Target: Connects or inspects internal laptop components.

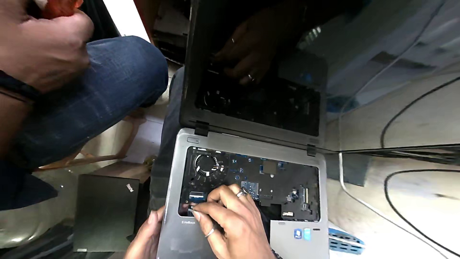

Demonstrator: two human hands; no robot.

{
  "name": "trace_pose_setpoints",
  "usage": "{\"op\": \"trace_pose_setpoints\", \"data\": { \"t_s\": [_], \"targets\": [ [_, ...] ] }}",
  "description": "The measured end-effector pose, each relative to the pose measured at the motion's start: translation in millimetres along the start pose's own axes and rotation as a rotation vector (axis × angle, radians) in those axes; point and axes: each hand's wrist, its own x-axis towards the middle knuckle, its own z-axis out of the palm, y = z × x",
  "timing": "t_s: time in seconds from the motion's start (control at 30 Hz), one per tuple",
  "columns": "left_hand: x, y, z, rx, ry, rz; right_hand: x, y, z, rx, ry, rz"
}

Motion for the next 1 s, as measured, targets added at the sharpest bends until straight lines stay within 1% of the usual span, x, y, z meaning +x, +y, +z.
{"op": "trace_pose_setpoints", "data": {
  "t_s": [0.1, 0.23, 0.4, 0.53, 0.63, 0.77, 1.0],
  "targets": [
    [-2, -4, -1, 0.04, 0.015, 0.033, 1, 1, 0, -0.014, 0.0, -0.003],
    [-4, -7, -2, 0.09, 0.028, 0.08, 0, 2, -2, 0.037, 0.042, -0.018],
    [-4, -8, 4, 0.113, 0.028, 0.124, -15, 4, -8, 0.043, 0.087, -0.095],
    [-5, -5, 14, 0.192, 0.121, 0.107, -24, 4, -2, -0.057, 0.07, -0.131],
    [-5, -4, 16, 0.235, 0.158, 0.078, -26, 5, 4, -0.126, 0.062, -0.139],
    [-5, -3, 15, 0.23, 0.155, 0.078, -28, 6, 11, -0.165, 0.082, -0.159],
    [-7, -3, 17, 0.229, 0.157, 0.089, -29, 8, 14, -0.156, 0.115, -0.166]
  ]
}}
